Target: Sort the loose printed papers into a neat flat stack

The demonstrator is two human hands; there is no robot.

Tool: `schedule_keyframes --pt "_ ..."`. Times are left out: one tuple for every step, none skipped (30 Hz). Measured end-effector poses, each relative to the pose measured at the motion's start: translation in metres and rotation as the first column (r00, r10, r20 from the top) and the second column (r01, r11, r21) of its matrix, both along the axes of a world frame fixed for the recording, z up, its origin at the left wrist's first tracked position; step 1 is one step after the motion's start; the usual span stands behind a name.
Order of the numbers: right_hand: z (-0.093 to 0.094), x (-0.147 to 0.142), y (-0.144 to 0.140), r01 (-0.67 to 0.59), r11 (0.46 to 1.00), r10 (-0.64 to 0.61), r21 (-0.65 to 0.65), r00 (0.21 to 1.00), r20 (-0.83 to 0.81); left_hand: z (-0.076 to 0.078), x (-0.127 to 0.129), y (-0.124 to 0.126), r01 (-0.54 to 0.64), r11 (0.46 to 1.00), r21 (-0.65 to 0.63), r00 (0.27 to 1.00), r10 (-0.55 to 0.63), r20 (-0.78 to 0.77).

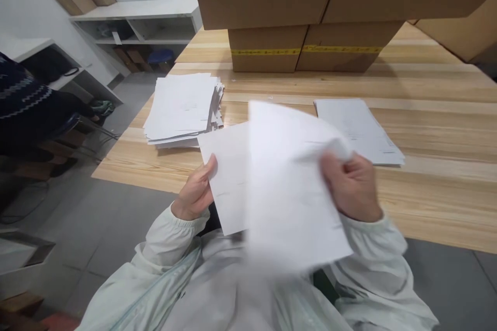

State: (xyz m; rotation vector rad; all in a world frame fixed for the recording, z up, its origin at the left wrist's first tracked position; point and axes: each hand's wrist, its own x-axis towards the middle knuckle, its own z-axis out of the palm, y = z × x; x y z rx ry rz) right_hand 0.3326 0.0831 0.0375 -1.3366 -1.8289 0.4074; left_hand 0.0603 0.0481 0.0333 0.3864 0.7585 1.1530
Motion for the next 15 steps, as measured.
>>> schedule_keyframes --pt "0.000 -0.009 -0.002 0.009 1.000 -0.009 -0.010 1.000 -0.016 0.001 0.002 0.000 0.004 1.000 -0.004 1.000 -0.004 0.025" --pt "-0.001 -0.017 -0.004 0.019 1.000 -0.020 -0.022 0.999 -0.035 0.002 0.004 -0.001 0.009 1.000 -0.001 0.999 -0.009 0.044" --pt "-0.003 -0.025 -0.007 0.030 0.999 -0.032 -0.036 0.998 -0.057 0.002 0.005 -0.002 0.015 1.000 0.012 0.998 -0.015 0.053" --pt "-0.006 -0.032 -0.010 0.041 0.998 -0.045 -0.049 0.996 -0.081 0.002 0.006 -0.002 0.025 0.999 0.032 0.999 -0.026 0.048" --pt "-0.008 -0.038 -0.013 0.047 0.997 -0.052 -0.055 0.994 -0.100 0.002 0.005 -0.003 0.042 0.997 0.059 0.999 -0.044 0.024" --pt "-0.010 -0.044 -0.015 0.045 0.998 -0.050 -0.050 0.992 -0.118 0.002 0.004 -0.004 0.068 0.993 0.093 0.998 -0.067 -0.020" --pt "-0.012 -0.049 -0.016 0.045 0.998 -0.049 -0.031 0.988 -0.147 0.004 0.002 -0.005 0.099 0.986 0.132 0.993 -0.090 -0.079" --pt "-0.013 -0.053 -0.016 0.048 0.999 -0.047 0.001 0.980 -0.193 0.006 -0.001 -0.006 0.128 0.976 0.177 0.983 -0.102 -0.150" --pt "-0.013 -0.056 -0.016 0.051 0.998 -0.038 0.044 0.965 -0.259 0.010 -0.004 -0.006 0.144 0.962 0.230 0.970 -0.091 -0.227" --pt "-0.011 -0.059 -0.014 0.044 0.996 -0.014 0.082 0.941 -0.337 0.016 -0.008 -0.006 0.143 0.945 0.295 0.951 -0.049 -0.304" --pt "-0.009 -0.062 -0.012 0.017 0.994 0.028 0.105 0.912 -0.409 0.022 -0.012 -0.006 0.130 0.919 0.372 0.926 0.021 -0.377" --pt "-0.007 -0.064 -0.010 -0.036 0.993 0.083 0.110 0.884 -0.461 0.029 -0.016 -0.005 0.114 0.884 0.454 0.891 0.111 -0.441" --pt "-0.005 -0.066 -0.007 -0.108 0.990 0.141 0.096 0.862 -0.487 0.036 -0.021 -0.004 0.106 0.842 0.529 0.844 0.205 -0.495" --pt "-0.004 -0.068 -0.004 -0.182 0.980 0.196 0.076 0.849 -0.491 0.042 -0.025 -0.001 0.113 0.797 0.593 0.791 0.289 -0.539" --pt "-0.005 -0.071 -0.001 -0.231 0.971 0.232 0.062 0.845 -0.482 0.047 -0.028 0.002 0.130 0.758 0.639 0.739 0.355 -0.573"
